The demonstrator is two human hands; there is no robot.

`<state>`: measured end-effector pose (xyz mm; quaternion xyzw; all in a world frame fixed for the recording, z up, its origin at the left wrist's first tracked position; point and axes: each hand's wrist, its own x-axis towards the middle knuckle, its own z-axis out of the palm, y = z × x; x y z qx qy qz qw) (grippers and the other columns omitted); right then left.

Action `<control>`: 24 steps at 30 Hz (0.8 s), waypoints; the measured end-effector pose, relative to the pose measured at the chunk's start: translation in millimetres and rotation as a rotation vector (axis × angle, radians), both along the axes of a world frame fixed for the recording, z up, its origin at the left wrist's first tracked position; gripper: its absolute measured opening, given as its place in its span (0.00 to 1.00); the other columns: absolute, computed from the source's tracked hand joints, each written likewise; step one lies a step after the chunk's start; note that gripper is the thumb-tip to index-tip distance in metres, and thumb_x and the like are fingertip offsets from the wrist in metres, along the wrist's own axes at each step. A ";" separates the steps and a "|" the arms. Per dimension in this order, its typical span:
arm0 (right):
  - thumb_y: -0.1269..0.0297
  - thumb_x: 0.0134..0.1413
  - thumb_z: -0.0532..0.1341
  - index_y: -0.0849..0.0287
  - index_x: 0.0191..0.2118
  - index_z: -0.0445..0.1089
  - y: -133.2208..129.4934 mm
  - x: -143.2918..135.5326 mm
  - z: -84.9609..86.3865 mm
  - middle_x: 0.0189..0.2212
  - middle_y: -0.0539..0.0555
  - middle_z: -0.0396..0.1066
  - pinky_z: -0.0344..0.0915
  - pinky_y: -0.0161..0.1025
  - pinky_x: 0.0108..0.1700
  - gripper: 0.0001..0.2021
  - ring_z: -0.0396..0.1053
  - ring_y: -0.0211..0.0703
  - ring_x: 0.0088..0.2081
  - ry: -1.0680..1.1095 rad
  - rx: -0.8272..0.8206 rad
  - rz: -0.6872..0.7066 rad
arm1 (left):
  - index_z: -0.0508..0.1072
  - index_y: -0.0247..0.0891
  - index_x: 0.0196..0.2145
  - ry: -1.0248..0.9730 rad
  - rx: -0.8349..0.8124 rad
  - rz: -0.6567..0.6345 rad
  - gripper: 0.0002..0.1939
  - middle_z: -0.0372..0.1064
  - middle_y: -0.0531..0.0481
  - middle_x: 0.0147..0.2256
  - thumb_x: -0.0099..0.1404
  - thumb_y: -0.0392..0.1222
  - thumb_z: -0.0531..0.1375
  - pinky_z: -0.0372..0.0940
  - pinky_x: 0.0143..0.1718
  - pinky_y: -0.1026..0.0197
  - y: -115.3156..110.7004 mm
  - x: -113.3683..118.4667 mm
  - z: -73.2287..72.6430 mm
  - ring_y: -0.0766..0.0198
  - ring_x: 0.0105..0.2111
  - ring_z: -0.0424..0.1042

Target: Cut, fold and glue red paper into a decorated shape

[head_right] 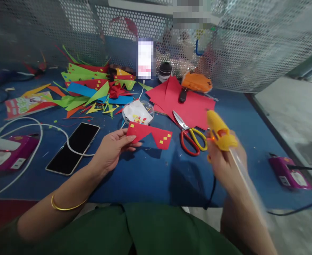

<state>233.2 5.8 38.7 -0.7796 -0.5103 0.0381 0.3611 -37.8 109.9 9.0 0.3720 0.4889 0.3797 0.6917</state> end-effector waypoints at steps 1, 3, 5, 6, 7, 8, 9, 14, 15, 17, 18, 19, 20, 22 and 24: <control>0.48 0.58 0.56 0.58 0.47 0.69 0.3 14.7 1.5 0.39 0.62 0.71 0.63 0.47 0.33 0.20 0.71 0.56 0.37 -0.199 -0.127 -0.137 | 0.77 0.36 0.38 0.000 -0.001 -0.007 0.10 0.81 0.48 0.33 0.56 0.38 0.68 0.68 0.26 0.68 -0.6 0.3 0.6 0.64 0.28 0.79; 0.49 0.58 0.52 0.62 0.49 0.68 1.6 41.1 1.1 0.42 0.67 0.71 0.61 0.48 0.35 0.23 0.71 0.61 0.40 -0.464 -0.389 -0.277 | 0.77 0.36 0.38 0.001 -0.002 -0.020 0.11 0.81 0.48 0.33 0.56 0.38 0.68 0.69 0.27 0.67 -1.9 0.8 1.3 0.64 0.28 0.79; 0.50 0.61 0.49 0.63 0.47 0.69 3.3 60.6 -3.9 0.42 0.69 0.71 0.61 0.48 0.36 0.23 0.71 0.62 0.42 -0.589 -0.598 -0.312 | 0.78 0.36 0.38 0.002 0.001 -0.033 0.11 0.81 0.48 0.33 0.55 0.38 0.68 0.69 0.27 0.66 -2.8 1.2 1.5 0.64 0.29 0.79; 0.49 0.62 0.48 0.63 0.47 0.69 4.1 67.7 -7.7 0.42 0.69 0.71 0.62 0.48 0.37 0.24 0.71 0.62 0.42 -0.625 -0.657 -0.309 | 0.78 0.36 0.38 0.005 0.003 -0.039 0.12 0.81 0.47 0.34 0.55 0.38 0.68 0.69 0.28 0.66 -3.0 1.3 1.4 0.64 0.29 0.79; 0.47 0.62 0.47 0.62 0.46 0.69 4.8 73.3 -11.7 0.42 0.68 0.71 0.62 0.47 0.37 0.24 0.71 0.61 0.43 -0.651 -0.691 -0.299 | 0.78 0.36 0.38 0.009 0.004 -0.043 0.12 0.81 0.47 0.34 0.55 0.38 0.68 0.69 0.28 0.66 -3.0 1.4 1.1 0.63 0.29 0.79; 0.46 0.63 0.47 0.62 0.46 0.70 5.3 77.7 -15.5 0.41 0.68 0.71 0.62 0.47 0.38 0.25 0.71 0.61 0.43 -0.667 -0.705 -0.284 | 0.78 0.36 0.38 0.014 0.004 -0.044 0.11 0.81 0.47 0.35 0.55 0.39 0.68 0.69 0.28 0.65 -2.8 1.4 0.7 0.63 0.29 0.79; 0.45 0.63 0.46 0.61 0.45 0.70 5.6 81.1 -18.7 0.41 0.67 0.70 0.62 0.47 0.38 0.26 0.70 0.61 0.44 -0.676 -0.707 -0.267 | 0.78 0.36 0.38 0.020 0.004 -0.043 0.12 0.81 0.47 0.35 0.55 0.39 0.68 0.68 0.28 0.65 -2.6 1.4 0.3 0.63 0.29 0.79; 0.49 0.60 0.52 0.53 0.33 0.68 5.6 91.9 -21.1 0.30 0.62 0.68 0.60 0.47 0.34 0.15 0.70 0.59 0.37 -0.626 -0.616 -0.131 | 0.78 0.37 0.39 0.012 0.005 -0.036 0.12 0.81 0.47 0.35 0.55 0.39 0.68 0.68 0.28 0.65 -2.9 0.6 -0.5 0.62 0.30 0.80; 0.49 0.59 0.54 0.51 0.30 0.66 5.3 94.1 -20.5 0.27 0.61 0.66 0.60 0.48 0.34 0.14 0.69 0.58 0.35 -0.604 -0.578 -0.099 | 0.78 0.37 0.39 0.009 0.005 -0.038 0.12 0.81 0.47 0.36 0.56 0.39 0.68 0.68 0.28 0.65 -3.3 0.4 -0.2 0.63 0.30 0.80; 0.47 0.55 0.58 0.48 0.25 0.63 3.8 100.0 -20.7 0.23 0.59 0.63 0.58 0.48 0.32 0.14 0.67 0.57 0.31 -0.555 -0.527 -0.068 | 0.78 0.38 0.39 0.004 0.003 -0.041 0.11 0.81 0.47 0.36 0.56 0.38 0.67 0.68 0.29 0.65 -4.0 0.2 0.4 0.63 0.30 0.80; 0.47 0.52 0.60 0.47 0.25 0.62 2.4 103.9 -21.6 0.22 0.59 0.63 0.58 0.49 0.32 0.13 0.65 0.56 0.29 -0.537 -0.523 -0.069 | 0.78 0.38 0.38 0.003 0.001 -0.044 0.10 0.81 0.46 0.37 0.57 0.38 0.67 0.67 0.29 0.65 -4.1 0.2 0.6 0.64 0.30 0.80; 0.47 0.50 0.62 0.47 0.25 0.62 0.4 108.3 -22.4 0.23 0.59 0.64 0.57 0.49 0.31 0.13 0.65 0.56 0.28 -0.531 -0.525 -0.077 | 0.78 0.38 0.38 0.001 -0.001 -0.047 0.10 0.81 0.46 0.37 0.57 0.38 0.67 0.67 0.28 0.65 -4.2 0.3 0.7 0.64 0.30 0.80; 0.47 0.47 0.63 0.47 0.25 0.64 -1.9 112.7 -22.6 0.24 0.61 0.66 0.56 0.50 0.31 0.12 0.64 0.56 0.27 -0.535 -0.522 -0.078 | 0.78 0.38 0.39 -0.001 -0.004 -0.052 0.10 0.81 0.46 0.37 0.57 0.38 0.67 0.67 0.28 0.66 -4.2 0.3 0.6 0.64 0.30 0.80; 0.44 0.42 0.65 0.46 0.28 0.67 -6.5 118.4 -18.3 0.29 0.65 0.71 0.54 0.51 0.31 0.14 0.65 0.57 0.28 -0.553 -0.453 -0.050 | 0.78 0.38 0.40 -0.003 -0.013 -0.064 0.10 0.81 0.46 0.36 0.58 0.37 0.66 0.66 0.28 0.66 -4.4 0.6 0.4 0.64 0.30 0.80; 0.38 0.39 0.66 0.42 0.33 0.72 -7.0 113.5 -4.8 0.36 0.67 0.75 0.52 0.52 0.31 0.18 0.65 0.55 0.27 -0.470 -0.267 0.020 | 0.78 0.37 0.40 -0.009 -0.024 -0.070 0.10 0.81 0.46 0.35 0.59 0.37 0.65 0.66 0.28 0.66 -5.0 1.0 0.4 0.64 0.29 0.79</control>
